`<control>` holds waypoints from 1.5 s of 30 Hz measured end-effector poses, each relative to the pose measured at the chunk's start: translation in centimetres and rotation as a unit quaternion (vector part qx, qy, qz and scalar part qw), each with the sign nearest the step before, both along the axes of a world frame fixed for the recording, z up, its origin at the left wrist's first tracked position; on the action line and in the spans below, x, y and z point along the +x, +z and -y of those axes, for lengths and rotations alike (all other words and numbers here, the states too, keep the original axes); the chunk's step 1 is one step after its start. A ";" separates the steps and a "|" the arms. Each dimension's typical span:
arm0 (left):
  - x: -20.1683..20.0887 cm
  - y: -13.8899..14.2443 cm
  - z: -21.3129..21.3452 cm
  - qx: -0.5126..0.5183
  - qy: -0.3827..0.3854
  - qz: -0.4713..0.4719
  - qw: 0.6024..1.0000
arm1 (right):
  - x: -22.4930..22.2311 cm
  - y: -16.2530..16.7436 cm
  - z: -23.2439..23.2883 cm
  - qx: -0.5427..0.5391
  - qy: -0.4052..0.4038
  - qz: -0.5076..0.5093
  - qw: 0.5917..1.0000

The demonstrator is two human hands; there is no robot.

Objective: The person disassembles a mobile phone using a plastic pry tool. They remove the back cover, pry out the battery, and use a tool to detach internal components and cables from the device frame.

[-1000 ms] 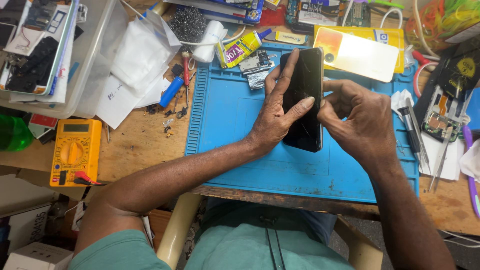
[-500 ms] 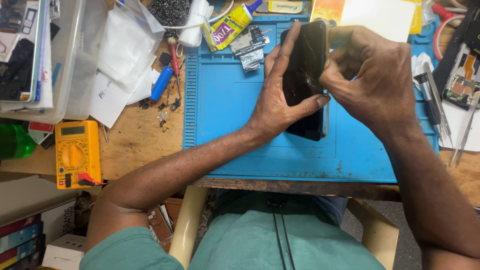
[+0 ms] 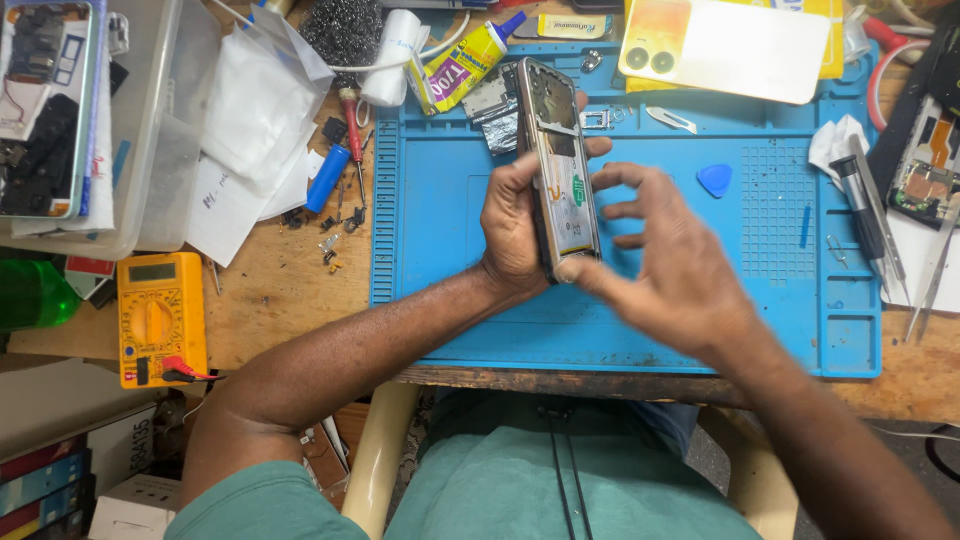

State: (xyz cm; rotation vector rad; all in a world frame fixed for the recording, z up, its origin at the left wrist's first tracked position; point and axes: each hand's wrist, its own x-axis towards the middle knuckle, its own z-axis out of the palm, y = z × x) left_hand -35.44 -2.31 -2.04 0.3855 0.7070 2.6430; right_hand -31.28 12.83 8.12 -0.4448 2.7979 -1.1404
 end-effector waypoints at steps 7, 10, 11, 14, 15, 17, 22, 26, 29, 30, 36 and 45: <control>0.0 -0.4 -0.1 0.031 -0.053 0.000 0.998 | 1.4 -2.3 0.7 -0.032 -0.048 -0.004 0.998; 0.0 -0.6 0.3 0.029 -0.068 0.022 0.997 | 2.1 -2.2 0.7 -0.033 -0.059 -0.034 0.997; -0.1 -0.7 0.3 0.013 -0.065 0.045 0.997 | 2.3 -2.2 0.6 -0.032 -0.055 -0.055 0.996; -0.1 -1.0 0.4 0.087 -0.102 -0.011 0.991 | 2.6 -2.3 0.3 -0.047 -0.064 -0.026 0.997; -0.1 -1.1 0.4 0.054 -0.078 0.005 0.995 | 2.7 -2.4 0.1 -0.047 -0.065 -0.022 0.997; 0.0 -1.1 0.3 -0.011 -0.024 0.037 0.999 | 3.0 -2.5 -0.3 -0.046 -0.065 -0.014 0.997; -0.2 -0.1 0.6 -0.006 -0.001 -0.001 1.000 | 3.9 -2.2 -0.4 0.053 -0.106 -0.039 0.992; 0.8 0.3 0.9 -0.027 0.054 -0.041 0.997 | 4.5 -1.5 0.2 0.103 -0.098 -0.087 0.986; 1.5 -0.2 -0.7 0.040 0.125 -0.019 0.991 | 5.2 -1.2 0.4 0.093 -0.077 -0.135 0.983; 1.6 -0.5 -1.0 0.041 0.129 0.008 0.991 | 5.4 -1.2 0.4 0.100 -0.073 -0.132 0.983; 1.1 -0.3 -0.1 -0.064 0.156 0.048 0.985 | 6.5 -1.9 -0.3 0.147 -0.051 -0.111 0.982; -0.7 4.6 5.9 -0.590 0.052 -0.193 0.783 | 7.9 -2.8 -2.6 0.175 -0.019 -0.116 0.978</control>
